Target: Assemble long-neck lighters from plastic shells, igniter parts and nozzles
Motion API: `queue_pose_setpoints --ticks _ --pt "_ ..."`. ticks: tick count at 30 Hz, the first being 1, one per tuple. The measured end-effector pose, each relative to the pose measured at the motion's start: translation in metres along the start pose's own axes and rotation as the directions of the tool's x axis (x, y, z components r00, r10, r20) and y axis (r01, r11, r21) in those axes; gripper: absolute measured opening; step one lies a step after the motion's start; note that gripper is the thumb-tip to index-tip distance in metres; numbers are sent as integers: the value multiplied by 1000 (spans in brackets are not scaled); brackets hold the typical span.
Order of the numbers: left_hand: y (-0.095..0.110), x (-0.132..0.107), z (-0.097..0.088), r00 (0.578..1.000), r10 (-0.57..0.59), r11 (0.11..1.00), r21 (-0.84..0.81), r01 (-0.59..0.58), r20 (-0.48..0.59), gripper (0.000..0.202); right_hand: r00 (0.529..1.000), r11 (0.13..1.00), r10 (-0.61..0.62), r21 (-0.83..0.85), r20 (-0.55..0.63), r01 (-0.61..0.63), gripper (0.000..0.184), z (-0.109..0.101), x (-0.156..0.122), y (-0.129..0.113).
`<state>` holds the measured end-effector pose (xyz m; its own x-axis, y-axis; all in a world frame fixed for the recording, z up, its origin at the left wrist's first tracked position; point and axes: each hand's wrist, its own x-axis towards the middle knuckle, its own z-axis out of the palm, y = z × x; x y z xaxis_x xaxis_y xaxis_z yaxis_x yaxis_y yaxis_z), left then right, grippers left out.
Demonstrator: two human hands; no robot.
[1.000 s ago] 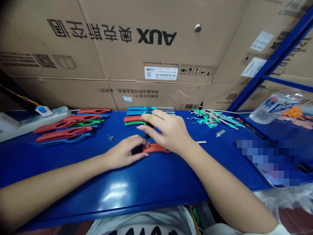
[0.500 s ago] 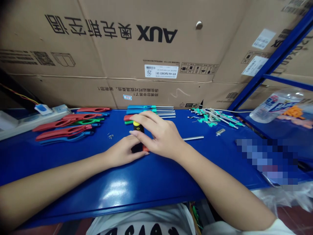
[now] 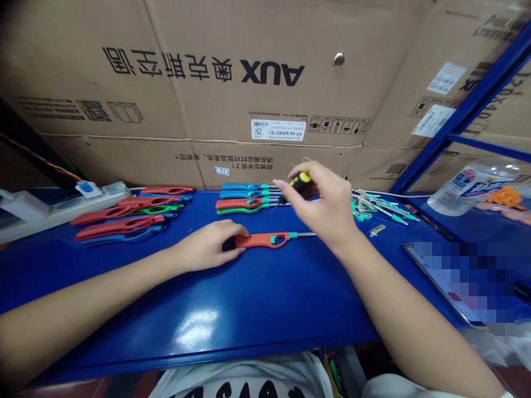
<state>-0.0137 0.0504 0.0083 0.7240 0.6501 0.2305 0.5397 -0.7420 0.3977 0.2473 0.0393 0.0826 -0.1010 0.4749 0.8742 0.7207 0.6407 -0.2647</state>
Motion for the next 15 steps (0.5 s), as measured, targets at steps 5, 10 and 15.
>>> queue_pose_setpoints --ticks 5,10,15 --pt "-24 2 -25 993 -98 991 102 91 59 23 993 966 59 -256 105 -30 12 -12 0 61" --pt "-44 2 -39 991 -132 978 167 125 30 23 942 910 252 -385 221 -153 9 -9 -13 100" --pt "-52 3 -41 988 -154 970 189 150 4 20 883 889 321 -430 343 -156 8 -5 -18 114"
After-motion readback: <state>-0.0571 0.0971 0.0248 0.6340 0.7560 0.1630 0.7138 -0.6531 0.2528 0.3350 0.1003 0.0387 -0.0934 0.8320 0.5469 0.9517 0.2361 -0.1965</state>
